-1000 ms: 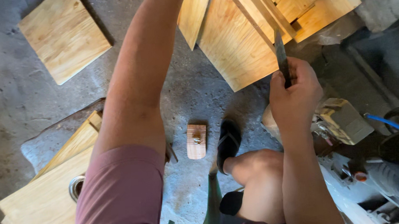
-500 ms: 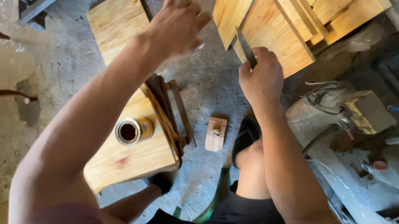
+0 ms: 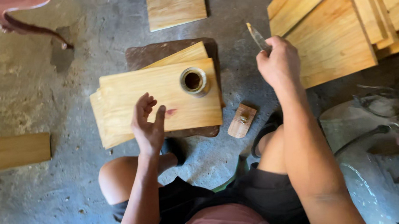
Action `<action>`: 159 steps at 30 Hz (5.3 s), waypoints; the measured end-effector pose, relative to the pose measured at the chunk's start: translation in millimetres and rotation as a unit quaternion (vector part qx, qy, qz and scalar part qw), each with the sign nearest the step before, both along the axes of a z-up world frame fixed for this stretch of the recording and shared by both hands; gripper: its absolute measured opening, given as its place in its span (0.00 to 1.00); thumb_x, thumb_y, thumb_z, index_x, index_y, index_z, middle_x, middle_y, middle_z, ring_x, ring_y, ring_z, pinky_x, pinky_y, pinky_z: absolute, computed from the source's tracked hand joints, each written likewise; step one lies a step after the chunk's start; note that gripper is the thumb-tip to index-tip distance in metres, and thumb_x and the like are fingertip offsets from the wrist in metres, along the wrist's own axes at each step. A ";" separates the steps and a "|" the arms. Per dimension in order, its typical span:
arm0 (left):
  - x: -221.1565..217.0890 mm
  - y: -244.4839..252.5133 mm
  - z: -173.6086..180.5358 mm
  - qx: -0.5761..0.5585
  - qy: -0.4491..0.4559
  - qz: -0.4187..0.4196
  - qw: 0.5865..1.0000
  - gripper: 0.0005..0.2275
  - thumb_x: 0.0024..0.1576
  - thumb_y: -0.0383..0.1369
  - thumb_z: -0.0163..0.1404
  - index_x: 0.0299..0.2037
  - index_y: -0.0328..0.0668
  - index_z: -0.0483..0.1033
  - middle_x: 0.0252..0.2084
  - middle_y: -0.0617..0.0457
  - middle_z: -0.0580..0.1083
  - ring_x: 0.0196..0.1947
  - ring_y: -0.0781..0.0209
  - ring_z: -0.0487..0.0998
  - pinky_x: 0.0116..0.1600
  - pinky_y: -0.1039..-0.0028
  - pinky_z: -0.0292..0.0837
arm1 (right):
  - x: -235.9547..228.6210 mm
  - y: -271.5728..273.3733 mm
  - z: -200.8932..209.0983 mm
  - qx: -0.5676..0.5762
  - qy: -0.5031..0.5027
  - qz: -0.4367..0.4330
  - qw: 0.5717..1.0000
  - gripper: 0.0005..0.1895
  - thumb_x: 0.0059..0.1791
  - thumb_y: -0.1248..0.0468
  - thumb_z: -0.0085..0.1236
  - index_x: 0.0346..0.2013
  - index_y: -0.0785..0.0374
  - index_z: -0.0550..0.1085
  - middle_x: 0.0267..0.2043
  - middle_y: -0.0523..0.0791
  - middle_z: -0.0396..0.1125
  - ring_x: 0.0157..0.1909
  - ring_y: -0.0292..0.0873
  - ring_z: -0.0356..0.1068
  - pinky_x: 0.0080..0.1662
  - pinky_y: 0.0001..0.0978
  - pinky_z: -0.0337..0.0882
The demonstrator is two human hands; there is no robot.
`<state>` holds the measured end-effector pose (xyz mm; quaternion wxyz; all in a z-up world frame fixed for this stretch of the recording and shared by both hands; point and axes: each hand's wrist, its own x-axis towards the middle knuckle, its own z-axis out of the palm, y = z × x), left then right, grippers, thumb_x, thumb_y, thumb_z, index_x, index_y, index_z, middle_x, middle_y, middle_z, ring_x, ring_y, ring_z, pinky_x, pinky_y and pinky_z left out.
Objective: The person applies a dark wood finish to several wooden planks using a small knife to scoop the finish from a can and spread it onto the wood. The person handles the planks one at a time, applying the finish to the surface and edges, then stacks the treated planks.
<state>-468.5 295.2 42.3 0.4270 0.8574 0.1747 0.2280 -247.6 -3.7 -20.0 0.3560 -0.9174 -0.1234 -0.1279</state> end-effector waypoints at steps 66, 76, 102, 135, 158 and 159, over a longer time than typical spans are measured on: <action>-107.6 30.7 -38.8 0.017 -0.006 -0.106 0.994 0.47 0.47 0.34 0.70 0.73 0.27 0.51 0.70 0.28 0.63 0.69 0.37 0.67 0.70 0.58 0.68 | -190.6 158.9 63.2 -0.031 -0.052 0.371 0.927 0.36 0.41 0.53 0.81 0.53 0.68 0.72 0.48 0.52 0.70 0.48 0.50 0.71 0.48 0.39 0.74; -151.5 84.6 -39.6 -0.012 -0.063 0.055 0.996 0.34 0.45 0.31 0.69 0.60 0.33 0.62 0.52 0.39 0.71 0.53 0.49 0.75 0.57 0.62 0.75 | -230.5 93.9 46.3 -0.144 0.097 0.046 0.984 0.32 0.41 0.56 0.80 0.52 0.67 0.75 0.44 0.50 0.68 0.38 0.48 0.69 0.40 0.38 0.70; -139.3 34.4 -29.6 0.050 -0.098 -0.056 0.992 0.39 0.37 0.26 0.68 0.63 0.35 0.65 0.63 0.39 0.66 0.64 0.37 0.68 0.68 0.54 0.67 | -201.4 76.6 83.3 -0.207 0.069 0.226 0.949 0.07 0.54 0.72 0.53 0.47 0.69 0.72 0.47 0.56 0.67 0.48 0.60 0.70 0.49 0.48 0.71; -136.6 43.2 -35.8 -0.008 -0.079 0.039 0.996 0.33 0.45 0.29 0.70 0.61 0.36 0.66 0.57 0.41 0.70 0.59 0.42 0.71 0.63 0.60 0.71 | -195.1 101.2 21.0 -0.134 -0.023 0.180 0.974 0.16 0.54 0.73 0.59 0.55 0.59 0.80 0.44 0.52 0.69 0.43 0.55 0.71 0.47 0.44 0.72; -122.8 36.0 -42.5 -0.045 -0.047 0.031 0.997 0.34 0.45 0.33 0.72 0.60 0.36 0.67 0.55 0.43 0.72 0.57 0.46 0.74 0.63 0.61 0.71 | -193.4 108.6 7.3 -0.153 -0.086 0.192 0.966 0.14 0.50 0.72 0.64 0.51 0.62 0.82 0.38 0.50 0.64 0.39 0.50 0.68 0.39 0.40 0.72; -122.5 36.6 -42.2 -0.053 -0.045 0.031 0.997 0.34 0.45 0.33 0.72 0.61 0.36 0.67 0.55 0.43 0.72 0.57 0.47 0.74 0.63 0.62 0.71 | -188.7 108.9 8.1 -0.161 -0.085 0.177 0.967 0.13 0.51 0.73 0.64 0.50 0.63 0.82 0.39 0.50 0.64 0.40 0.49 0.68 0.39 0.38 0.72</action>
